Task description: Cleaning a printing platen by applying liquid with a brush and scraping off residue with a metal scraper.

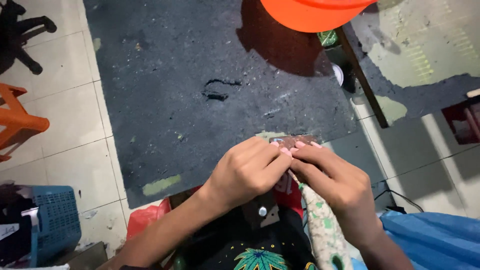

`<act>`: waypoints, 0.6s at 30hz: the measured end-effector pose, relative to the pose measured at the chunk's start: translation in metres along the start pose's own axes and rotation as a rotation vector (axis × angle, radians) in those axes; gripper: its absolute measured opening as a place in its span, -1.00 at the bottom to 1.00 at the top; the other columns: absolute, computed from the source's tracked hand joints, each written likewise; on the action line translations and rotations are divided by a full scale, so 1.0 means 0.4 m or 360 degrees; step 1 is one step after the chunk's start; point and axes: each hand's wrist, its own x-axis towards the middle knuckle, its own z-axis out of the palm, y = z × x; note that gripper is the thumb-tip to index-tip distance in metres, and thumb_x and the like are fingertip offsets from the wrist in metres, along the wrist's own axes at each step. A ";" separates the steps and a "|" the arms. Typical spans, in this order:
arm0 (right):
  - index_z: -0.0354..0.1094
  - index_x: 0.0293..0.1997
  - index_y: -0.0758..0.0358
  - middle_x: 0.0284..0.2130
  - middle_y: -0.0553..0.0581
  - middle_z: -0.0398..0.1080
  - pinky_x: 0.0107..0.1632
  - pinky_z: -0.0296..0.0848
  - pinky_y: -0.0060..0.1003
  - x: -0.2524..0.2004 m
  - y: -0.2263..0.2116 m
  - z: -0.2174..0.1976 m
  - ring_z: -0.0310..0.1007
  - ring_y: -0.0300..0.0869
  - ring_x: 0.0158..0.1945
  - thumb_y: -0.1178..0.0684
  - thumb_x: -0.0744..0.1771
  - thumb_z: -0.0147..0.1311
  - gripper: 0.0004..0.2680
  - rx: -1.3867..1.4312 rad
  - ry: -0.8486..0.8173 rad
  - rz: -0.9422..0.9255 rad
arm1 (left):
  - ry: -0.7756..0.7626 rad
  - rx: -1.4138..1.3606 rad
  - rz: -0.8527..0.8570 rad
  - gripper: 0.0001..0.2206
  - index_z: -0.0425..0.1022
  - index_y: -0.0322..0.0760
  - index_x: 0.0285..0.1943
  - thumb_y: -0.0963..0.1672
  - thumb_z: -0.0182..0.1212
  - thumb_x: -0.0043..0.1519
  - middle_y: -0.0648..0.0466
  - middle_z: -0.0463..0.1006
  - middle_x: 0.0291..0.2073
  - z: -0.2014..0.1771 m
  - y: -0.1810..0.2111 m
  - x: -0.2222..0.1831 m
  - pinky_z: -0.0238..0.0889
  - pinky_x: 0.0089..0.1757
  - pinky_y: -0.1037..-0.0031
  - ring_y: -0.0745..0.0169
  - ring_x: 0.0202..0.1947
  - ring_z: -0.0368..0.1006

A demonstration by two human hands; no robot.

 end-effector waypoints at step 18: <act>0.48 -0.27 0.42 -0.14 0.34 0.51 0.22 0.50 -0.09 0.023 0.033 -0.027 0.55 -0.06 -0.06 0.25 0.37 0.02 -0.89 0.0265 0.0059 0.0159 | -0.0018 0.0090 -0.0028 -0.75 0.33 -0.30 -0.39 -0.30 0.07 0.40 0.07 0.22 -0.53 0.028 0.001 0.025 0.18 -0.39 0.36 0.13 -0.53 0.17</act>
